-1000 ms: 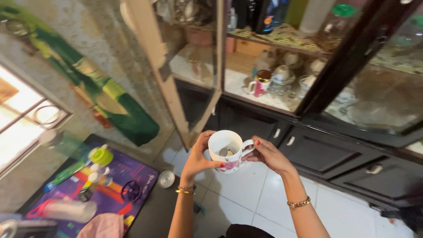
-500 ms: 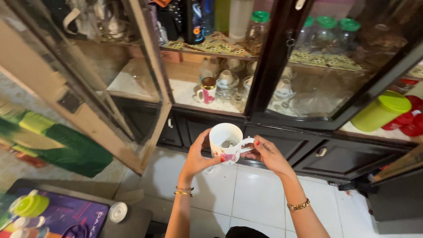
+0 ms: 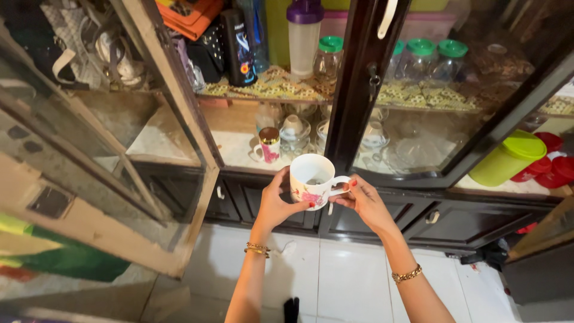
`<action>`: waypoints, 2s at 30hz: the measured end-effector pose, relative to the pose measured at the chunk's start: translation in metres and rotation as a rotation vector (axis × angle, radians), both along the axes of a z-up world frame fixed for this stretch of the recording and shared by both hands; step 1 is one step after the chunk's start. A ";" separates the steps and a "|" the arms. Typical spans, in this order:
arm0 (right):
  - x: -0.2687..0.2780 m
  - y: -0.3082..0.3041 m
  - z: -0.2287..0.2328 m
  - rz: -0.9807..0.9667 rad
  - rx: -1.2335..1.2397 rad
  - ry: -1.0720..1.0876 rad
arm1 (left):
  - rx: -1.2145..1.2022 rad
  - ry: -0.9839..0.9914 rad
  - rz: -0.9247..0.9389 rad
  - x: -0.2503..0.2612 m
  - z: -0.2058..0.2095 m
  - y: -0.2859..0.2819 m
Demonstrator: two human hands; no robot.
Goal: The person wipes various containers and a mug with a pink cloth and places some of them inside a glass cabinet. The person also sorts small plastic items into a green organizer tray on a blue table.
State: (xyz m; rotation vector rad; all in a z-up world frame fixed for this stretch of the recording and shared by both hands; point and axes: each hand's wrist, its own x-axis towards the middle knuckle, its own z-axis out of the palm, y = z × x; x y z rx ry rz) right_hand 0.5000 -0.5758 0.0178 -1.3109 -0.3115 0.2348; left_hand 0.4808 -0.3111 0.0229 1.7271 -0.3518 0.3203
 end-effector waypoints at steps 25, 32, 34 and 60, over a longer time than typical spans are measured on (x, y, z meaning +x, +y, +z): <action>0.261 0.107 0.052 -0.283 0.096 -0.212 | -0.029 -0.078 -0.045 0.351 0.032 0.035; 0.294 0.099 0.037 -0.297 0.093 -0.178 | -0.039 -0.107 -0.022 0.367 0.032 0.028; 0.300 0.096 0.032 -0.287 0.070 -0.164 | -0.052 -0.134 -0.021 0.366 0.035 0.027; 0.290 0.084 0.035 -0.146 -0.167 -0.194 | 0.280 -0.235 0.206 0.340 0.041 0.043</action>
